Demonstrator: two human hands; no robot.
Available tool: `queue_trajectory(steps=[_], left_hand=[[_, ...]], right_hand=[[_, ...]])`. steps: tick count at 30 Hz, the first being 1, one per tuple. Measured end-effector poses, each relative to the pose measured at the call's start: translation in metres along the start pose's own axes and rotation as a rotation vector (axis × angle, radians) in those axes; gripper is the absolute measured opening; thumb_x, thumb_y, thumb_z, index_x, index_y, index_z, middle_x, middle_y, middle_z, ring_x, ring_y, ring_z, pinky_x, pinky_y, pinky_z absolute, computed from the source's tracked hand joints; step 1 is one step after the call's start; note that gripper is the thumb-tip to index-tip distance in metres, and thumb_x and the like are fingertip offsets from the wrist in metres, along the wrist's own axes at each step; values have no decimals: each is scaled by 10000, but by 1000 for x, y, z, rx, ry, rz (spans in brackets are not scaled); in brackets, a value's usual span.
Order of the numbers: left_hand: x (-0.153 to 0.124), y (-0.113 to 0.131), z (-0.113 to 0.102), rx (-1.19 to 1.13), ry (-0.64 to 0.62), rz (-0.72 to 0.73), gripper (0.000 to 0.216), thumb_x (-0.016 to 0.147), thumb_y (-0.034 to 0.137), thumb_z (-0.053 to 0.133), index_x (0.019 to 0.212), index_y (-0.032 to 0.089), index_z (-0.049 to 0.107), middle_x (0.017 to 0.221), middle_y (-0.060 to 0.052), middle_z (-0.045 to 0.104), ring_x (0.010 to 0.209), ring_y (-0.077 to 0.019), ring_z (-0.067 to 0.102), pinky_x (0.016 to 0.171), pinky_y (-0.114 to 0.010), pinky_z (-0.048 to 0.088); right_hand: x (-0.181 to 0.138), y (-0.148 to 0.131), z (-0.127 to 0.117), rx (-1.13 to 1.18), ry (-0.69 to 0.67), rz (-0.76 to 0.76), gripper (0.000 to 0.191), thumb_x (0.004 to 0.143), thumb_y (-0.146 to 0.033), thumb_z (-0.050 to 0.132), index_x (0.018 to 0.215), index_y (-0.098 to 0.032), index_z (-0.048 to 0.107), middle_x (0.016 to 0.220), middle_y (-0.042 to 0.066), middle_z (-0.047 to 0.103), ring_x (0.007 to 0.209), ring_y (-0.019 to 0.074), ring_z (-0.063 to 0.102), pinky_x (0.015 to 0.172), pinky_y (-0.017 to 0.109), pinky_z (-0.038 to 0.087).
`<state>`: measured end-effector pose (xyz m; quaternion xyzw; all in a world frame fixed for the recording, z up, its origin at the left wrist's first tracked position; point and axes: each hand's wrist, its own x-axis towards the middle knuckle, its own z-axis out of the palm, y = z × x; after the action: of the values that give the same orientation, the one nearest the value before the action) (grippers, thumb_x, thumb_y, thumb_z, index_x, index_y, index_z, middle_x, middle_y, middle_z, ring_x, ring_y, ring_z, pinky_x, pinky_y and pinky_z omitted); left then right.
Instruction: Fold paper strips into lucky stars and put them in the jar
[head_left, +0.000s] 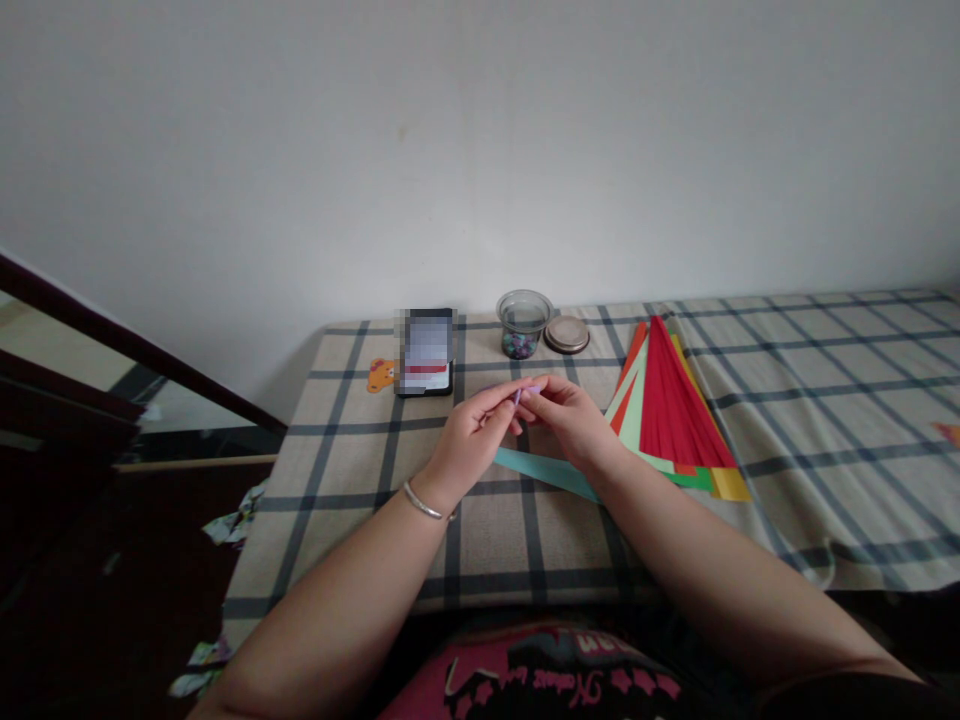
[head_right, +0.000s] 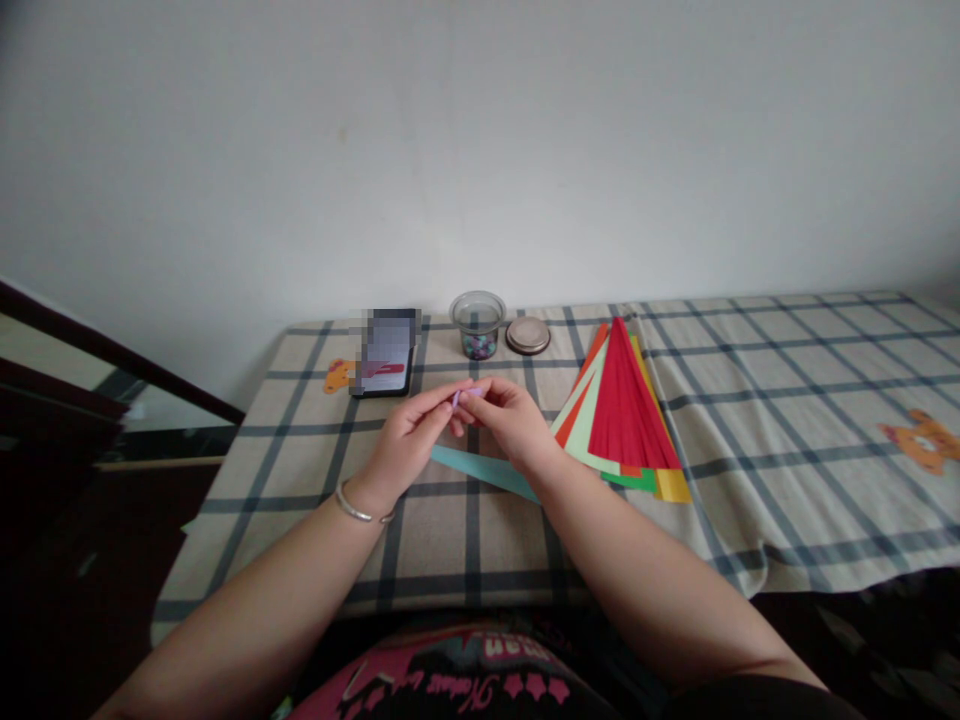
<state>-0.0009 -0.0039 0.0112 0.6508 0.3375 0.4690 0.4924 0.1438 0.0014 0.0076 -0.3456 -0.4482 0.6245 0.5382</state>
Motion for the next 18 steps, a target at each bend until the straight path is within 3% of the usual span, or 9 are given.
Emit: queue_trajectory(steps=[5,12,18], left_hand=[[-1,-1,1,56,5,-6,360,906,314,522,1217,161,623,997,-81,712,681,-111,608,656,-240,538],[-1,-3,-1,214,72,104,293,926,313,495,1128,191,669,975,-68,676,740,-116,622,668,-237,546],[0,-4,1,50,133,50,227,903,311,534,1054,168,625,825,-23,664,605,-87,608,589,-213,529]], right_hand=[[0,0,1,-20,27,17,346,643,-455,787,634,-180,578,531,-54,558,515,87,513,551,248,385],[0,1,-3,-145,77,-18,330,634,-479,779,680,-180,647,648,-19,630,597,97,524,579,246,403],[-1,-2,-1,-142,62,2,319,631,-471,781,674,-180,657,659,-13,642,612,98,529,585,239,410]])
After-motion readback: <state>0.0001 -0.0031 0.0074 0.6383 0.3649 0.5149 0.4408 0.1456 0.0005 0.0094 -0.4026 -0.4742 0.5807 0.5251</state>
